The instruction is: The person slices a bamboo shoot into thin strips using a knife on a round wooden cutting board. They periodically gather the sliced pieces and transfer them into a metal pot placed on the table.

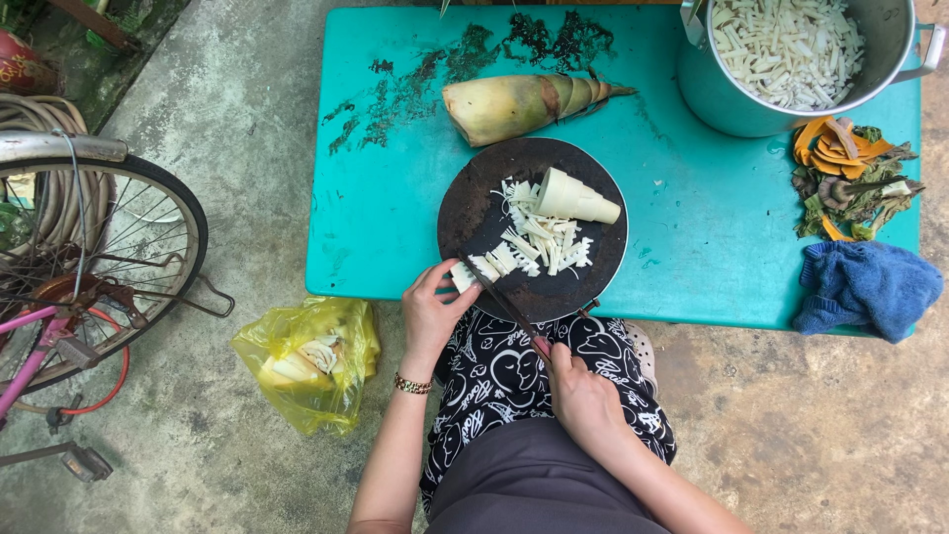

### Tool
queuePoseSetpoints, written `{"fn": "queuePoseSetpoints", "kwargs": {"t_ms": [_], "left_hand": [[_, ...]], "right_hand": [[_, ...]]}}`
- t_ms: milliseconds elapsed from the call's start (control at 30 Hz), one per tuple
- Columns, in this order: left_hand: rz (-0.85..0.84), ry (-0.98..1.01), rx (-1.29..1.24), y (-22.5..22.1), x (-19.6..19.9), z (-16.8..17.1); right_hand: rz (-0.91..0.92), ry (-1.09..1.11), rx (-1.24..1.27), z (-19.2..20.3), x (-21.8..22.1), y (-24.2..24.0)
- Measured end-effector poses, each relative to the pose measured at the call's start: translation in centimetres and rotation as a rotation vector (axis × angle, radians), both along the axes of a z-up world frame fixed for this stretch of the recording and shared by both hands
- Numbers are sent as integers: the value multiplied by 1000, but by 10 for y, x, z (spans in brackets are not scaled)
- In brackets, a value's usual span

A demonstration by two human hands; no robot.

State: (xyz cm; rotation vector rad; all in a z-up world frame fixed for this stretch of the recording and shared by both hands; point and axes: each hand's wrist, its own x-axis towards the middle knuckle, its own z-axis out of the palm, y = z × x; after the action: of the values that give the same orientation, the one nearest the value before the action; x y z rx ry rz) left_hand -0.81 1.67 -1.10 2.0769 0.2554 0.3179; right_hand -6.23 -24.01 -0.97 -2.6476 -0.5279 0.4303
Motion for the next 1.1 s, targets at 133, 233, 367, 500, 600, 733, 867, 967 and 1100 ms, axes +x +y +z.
{"fn": "queuePoseSetpoints", "kwargs": {"t_ms": [133,233,367,500,600,733,867,967,1100], "left_hand": [[-3,2,46,-1,2,6],[16,28,75,0,1,10],[68,74,2,7,1,7],[149,-9,-238,26,12,5],[115,-136,-203,30,50,2],[27,-74,13,11,93,6],[83,-183,286,5,87,14],[96,-91,198,6,55,16],[18,-36,177,-2,9,11]], "right_hand": [[-3,25,-18,-17,16,11],[-9,109,85,-12,23,3],[-37,203,293,1,30,-6],[-105,315,377,19,29,-7],[-226,372,353,29,27,-10],[-272,305,363,36,27,-16],[-319,320,350,40,20,-27],[-312,378,278,39,16,-35],[-139,223,258,32,11,-33]]}}
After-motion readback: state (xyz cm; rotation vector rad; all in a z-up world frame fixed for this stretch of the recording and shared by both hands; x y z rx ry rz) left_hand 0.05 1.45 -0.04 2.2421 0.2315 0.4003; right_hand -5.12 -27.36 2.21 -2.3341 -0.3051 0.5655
